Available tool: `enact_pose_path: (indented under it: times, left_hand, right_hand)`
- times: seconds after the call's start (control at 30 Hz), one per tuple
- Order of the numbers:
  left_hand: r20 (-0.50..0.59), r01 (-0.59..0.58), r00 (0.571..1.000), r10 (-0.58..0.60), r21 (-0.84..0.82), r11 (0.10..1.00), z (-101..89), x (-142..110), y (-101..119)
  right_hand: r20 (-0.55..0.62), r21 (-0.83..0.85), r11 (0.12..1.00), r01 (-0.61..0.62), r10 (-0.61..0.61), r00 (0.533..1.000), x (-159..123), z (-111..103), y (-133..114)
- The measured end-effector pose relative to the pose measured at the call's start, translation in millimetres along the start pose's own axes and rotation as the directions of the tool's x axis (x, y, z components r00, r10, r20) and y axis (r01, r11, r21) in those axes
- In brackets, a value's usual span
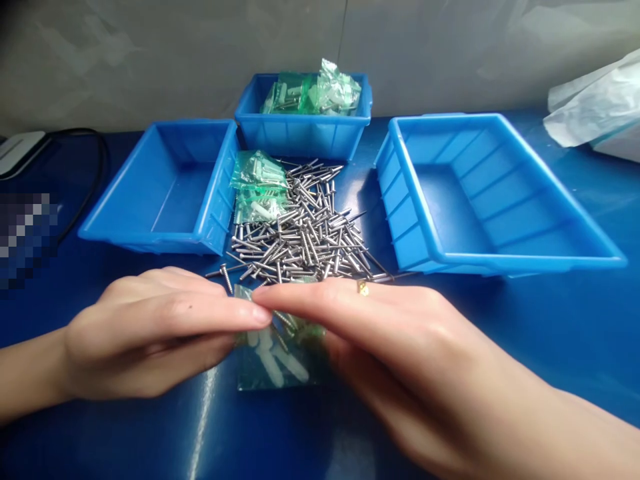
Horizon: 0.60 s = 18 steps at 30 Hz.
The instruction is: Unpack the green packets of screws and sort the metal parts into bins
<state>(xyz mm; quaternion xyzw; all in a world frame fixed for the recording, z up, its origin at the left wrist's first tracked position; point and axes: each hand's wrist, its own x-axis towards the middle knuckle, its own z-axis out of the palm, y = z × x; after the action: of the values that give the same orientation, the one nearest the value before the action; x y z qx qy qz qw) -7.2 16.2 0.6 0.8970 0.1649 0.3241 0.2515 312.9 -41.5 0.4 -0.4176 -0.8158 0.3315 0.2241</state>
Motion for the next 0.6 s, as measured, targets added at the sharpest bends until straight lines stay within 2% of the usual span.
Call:
enact_pose_path:
  times: [0.13,0.27,0.53,0.6]
  left_hand:
    - [0.009,0.049,0.999,-0.048,-0.073,0.996,-0.5,-0.2,-1.7]
    - [0.038,0.061,0.998,-0.059,-0.061,0.996,-2.5,-3.1,-3.1]
    - [-0.003,0.085,0.996,-0.085,-0.030,0.996,0.1,2.7,0.7]
    - [-0.013,0.097,0.995,-0.097,-0.014,0.995,-1.2,1.7,0.5]
  right_hand:
    - [-0.060,0.010,1.000,0.023,-0.023,0.998,-0.2,0.9,3.1]
    - [-0.074,0.049,0.998,0.026,-0.022,0.997,1.3,0.3,5.8]
    - [-0.073,0.005,0.995,0.097,-0.096,0.993,5.2,3.8,7.8]
    - [-0.099,0.014,0.998,0.068,-0.066,0.993,7.6,2.5,6.2]
